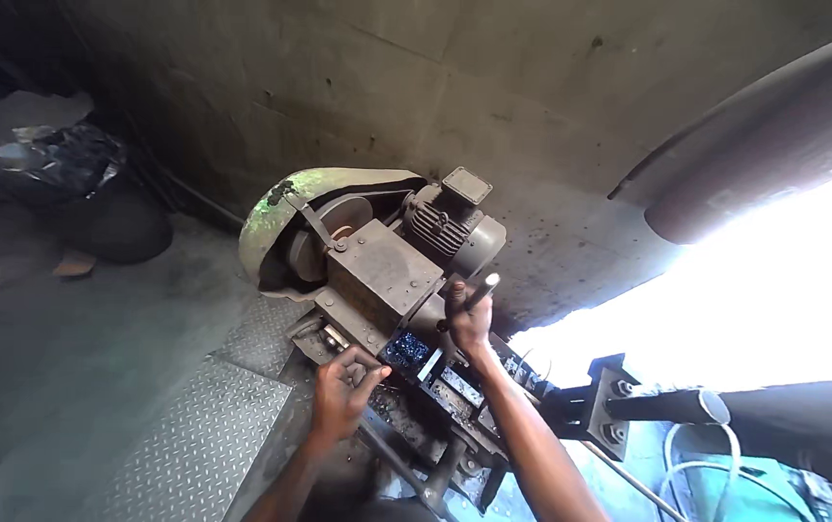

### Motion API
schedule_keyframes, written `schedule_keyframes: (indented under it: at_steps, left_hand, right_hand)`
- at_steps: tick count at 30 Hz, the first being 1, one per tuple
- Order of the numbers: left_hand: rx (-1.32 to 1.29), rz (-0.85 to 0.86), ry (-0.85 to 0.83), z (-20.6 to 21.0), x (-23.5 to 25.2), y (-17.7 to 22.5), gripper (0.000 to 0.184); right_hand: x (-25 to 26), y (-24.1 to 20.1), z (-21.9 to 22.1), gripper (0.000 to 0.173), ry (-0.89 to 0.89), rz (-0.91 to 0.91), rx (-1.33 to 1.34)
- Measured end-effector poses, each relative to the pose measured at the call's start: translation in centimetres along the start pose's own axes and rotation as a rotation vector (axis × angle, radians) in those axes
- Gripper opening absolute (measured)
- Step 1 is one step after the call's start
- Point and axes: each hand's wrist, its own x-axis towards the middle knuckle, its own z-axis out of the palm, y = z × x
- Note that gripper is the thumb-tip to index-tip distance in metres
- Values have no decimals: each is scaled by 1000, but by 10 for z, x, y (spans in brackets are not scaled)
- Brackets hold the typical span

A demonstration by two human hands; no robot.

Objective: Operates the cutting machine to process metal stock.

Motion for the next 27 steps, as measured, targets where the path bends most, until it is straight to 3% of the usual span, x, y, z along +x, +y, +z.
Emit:
schedule_keyframes:
  at_steps: [2, 5, 8, 11, 14, 17, 20, 24, 27]
  left_hand:
    - [4, -13, 9, 0, -3, 1, 7]
    - [44, -23, 46, 1, 3, 6, 7]
    - [81, -47, 69, 1, -3, 8, 4]
    - [84, -33, 66, 1, -2, 8, 4]
    - [89, -31, 82, 2, -2, 8, 5]
    - [115, -47, 91, 1, -4, 9, 5]
    - [91, -40, 99, 2, -4, 9, 6]
    - [80, -52, 88, 2, -5, 10, 6]
    - [53, -45, 104, 3, -4, 10, 6]
  right_hand:
    - [-14, 12, 4, 47, -135, 67, -69]
    - [0, -6, 4, 37, -127, 0, -82]
    - [8, -36, -12, 49, -123, 6, 33]
    - [9, -21, -10, 55, -74, 12, 125]
    - [-2, -3, -4, 44, -185, -26, -27]
    - [1, -25, -8, 37, -217, -109, -73]
    - [2, -33, -19, 49, -144, -69, 54]
    - [-13, 3, -13, 57, -46, -24, 75]
    - [-4, -17, -29, 57, -92, 17, 80]
